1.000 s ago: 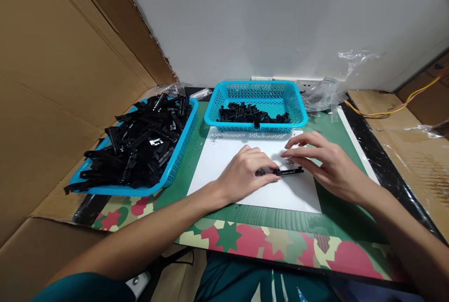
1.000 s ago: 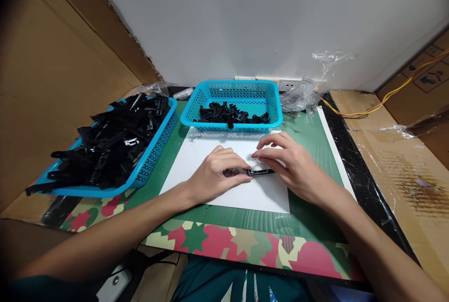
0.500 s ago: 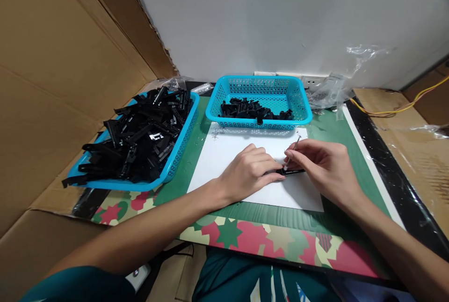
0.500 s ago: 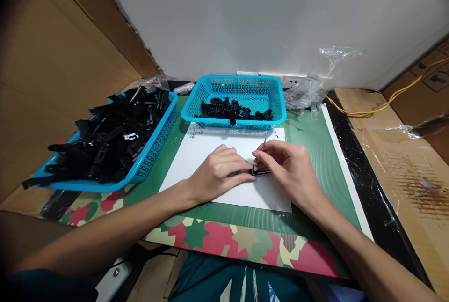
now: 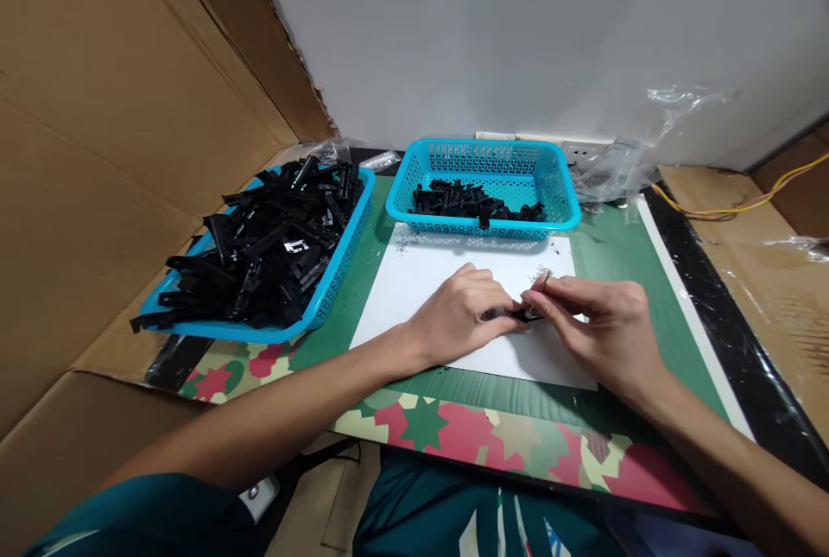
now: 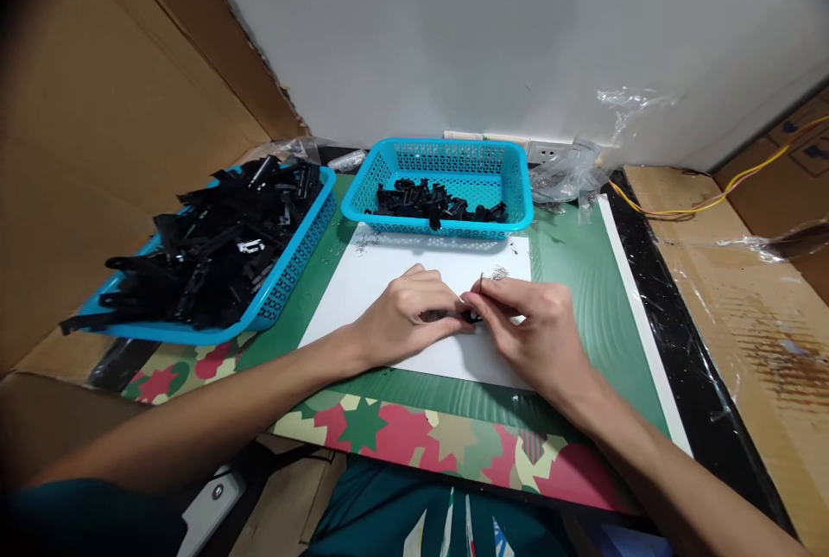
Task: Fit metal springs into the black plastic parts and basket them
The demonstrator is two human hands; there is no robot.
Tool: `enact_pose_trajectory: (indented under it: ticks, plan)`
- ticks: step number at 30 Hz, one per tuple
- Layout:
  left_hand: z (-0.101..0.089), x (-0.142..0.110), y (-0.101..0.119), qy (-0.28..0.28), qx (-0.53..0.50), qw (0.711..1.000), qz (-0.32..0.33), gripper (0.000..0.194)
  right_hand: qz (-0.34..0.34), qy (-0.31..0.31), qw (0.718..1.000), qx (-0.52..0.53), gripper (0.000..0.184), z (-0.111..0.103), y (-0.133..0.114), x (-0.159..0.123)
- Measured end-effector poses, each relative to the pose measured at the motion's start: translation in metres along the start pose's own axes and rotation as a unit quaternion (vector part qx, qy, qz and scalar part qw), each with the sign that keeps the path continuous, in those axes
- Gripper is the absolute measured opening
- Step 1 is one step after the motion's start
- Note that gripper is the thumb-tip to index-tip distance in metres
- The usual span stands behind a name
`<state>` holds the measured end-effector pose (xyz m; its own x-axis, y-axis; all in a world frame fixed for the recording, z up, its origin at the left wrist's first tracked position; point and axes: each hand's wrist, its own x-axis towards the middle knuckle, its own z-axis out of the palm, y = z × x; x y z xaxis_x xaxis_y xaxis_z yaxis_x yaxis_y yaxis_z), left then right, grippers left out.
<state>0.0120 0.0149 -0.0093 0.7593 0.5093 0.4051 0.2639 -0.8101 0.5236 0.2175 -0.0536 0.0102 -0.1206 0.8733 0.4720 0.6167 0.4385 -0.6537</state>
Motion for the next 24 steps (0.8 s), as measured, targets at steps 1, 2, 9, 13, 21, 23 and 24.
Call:
enact_pose_trajectory:
  ticks: [1,2,9,13,21,23,24]
  plan:
    - [0.0,0.001,0.0,-0.004,-0.007,1.0,-0.003,0.012,0.006,-0.001,1.0,0.008,0.022,0.001,-0.001,-0.001]
    - [-0.001,0.001,0.0,-0.008,-0.014,1.0,-0.006,0.013,0.022,0.003,0.999,0.025,0.02,0.002,-0.001,-0.001]
    - [-0.009,0.002,0.004,0.048,-0.049,0.995,-0.067,0.019,0.163,0.176,0.948,0.21,0.021,-0.022,0.024,0.021]
    - [-0.012,0.001,0.005,0.085,-0.129,0.973,-0.171,0.021,0.19,0.095,0.974,0.081,0.026,-0.035,0.051,0.027]
    - [-0.01,0.006,0.001,0.109,-0.261,0.935,-0.215,0.02,0.164,-0.026,0.985,-0.039,0.029,-0.013,0.066,0.026]
    - [-0.01,0.006,0.0,0.111,-0.257,0.937,-0.21,0.019,0.15,-0.031,0.988,-0.031,0.029,-0.01,0.066,0.03]
    - [-0.01,0.006,-0.001,0.11,-0.255,0.938,-0.208,0.019,0.147,-0.039,0.988,-0.028,0.028,-0.009,0.066,0.033]
